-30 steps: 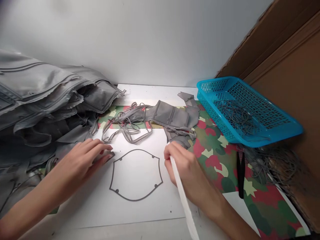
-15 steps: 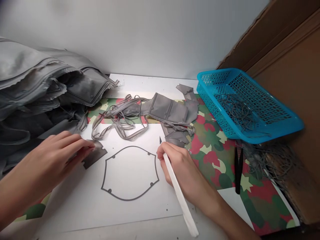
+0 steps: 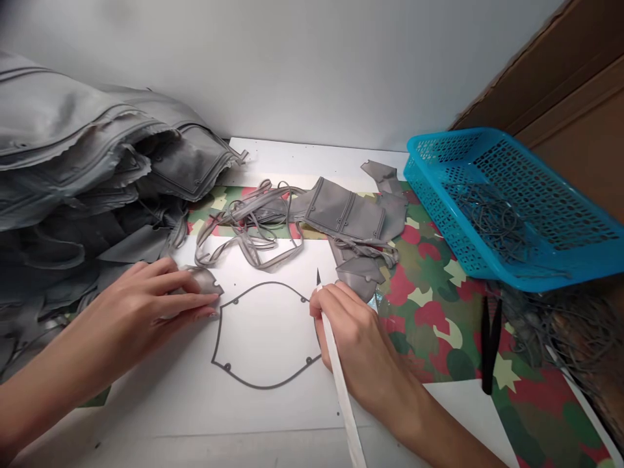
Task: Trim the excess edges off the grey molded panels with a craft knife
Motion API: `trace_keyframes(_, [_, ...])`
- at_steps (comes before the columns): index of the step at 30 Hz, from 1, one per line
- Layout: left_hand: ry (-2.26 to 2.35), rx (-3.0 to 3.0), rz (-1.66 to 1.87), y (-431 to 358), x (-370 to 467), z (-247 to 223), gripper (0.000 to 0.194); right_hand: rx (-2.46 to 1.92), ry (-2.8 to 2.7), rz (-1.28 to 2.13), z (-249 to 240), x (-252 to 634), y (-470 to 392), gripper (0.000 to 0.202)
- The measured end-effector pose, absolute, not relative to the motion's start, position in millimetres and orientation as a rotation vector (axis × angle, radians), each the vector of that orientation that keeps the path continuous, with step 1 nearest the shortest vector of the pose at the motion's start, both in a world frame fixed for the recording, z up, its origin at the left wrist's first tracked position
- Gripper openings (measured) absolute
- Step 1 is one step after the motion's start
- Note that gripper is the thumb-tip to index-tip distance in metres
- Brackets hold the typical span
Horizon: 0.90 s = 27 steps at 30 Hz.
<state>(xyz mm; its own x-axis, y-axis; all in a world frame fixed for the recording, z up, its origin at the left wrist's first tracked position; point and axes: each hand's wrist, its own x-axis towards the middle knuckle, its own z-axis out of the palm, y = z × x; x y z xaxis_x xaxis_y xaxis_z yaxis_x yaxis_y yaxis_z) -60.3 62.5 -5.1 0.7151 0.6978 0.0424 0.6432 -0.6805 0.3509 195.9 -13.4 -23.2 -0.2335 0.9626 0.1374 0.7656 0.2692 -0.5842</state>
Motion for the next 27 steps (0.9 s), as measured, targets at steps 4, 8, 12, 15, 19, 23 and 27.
trace_keyframes(4, [1.069, 2.686, 0.152, 59.2, -55.3, -6.9, 0.016, -1.516, -2.098, 0.489, -26.9, 192.6, -14.2, 0.025])
trace_keyframes(8, [1.074, 2.677, 0.167, 52.8, -49.0, -12.3, 0.021, -1.512, -2.116, 0.491, -32.2, 190.7, -17.0, 0.027])
trace_keyframes(12, [1.075, 2.651, 0.179, 48.0, -45.3, -13.5, 0.020, -1.497, -2.143, 0.512, -33.4, 190.7, -17.9, 0.027])
trace_keyframes(15, [1.081, 2.689, 0.363, 45.8, -44.6, -9.0, 0.012, -1.441, -1.987, 0.462, -27.3, 193.2, -17.0, 0.028])
trace_keyframes(19, [1.068, 2.770, 0.928, 45.3, -48.0, 2.4, 0.017, -1.383, -1.592, 0.267, -12.7, 198.7, -16.8, 0.025])
trace_keyframes(23, [0.886, 2.899, 1.002, 46.5, -52.0, 13.7, 0.018, -1.352, -1.656, 0.232, -2.2, 202.8, -19.2, 0.025])
trace_keyframes(27, [0.644, 2.729, 0.467, 47.4, -51.9, 21.3, 0.011, -1.166, -1.871, 0.395, 0.9, 204.0, -19.3, 0.027])
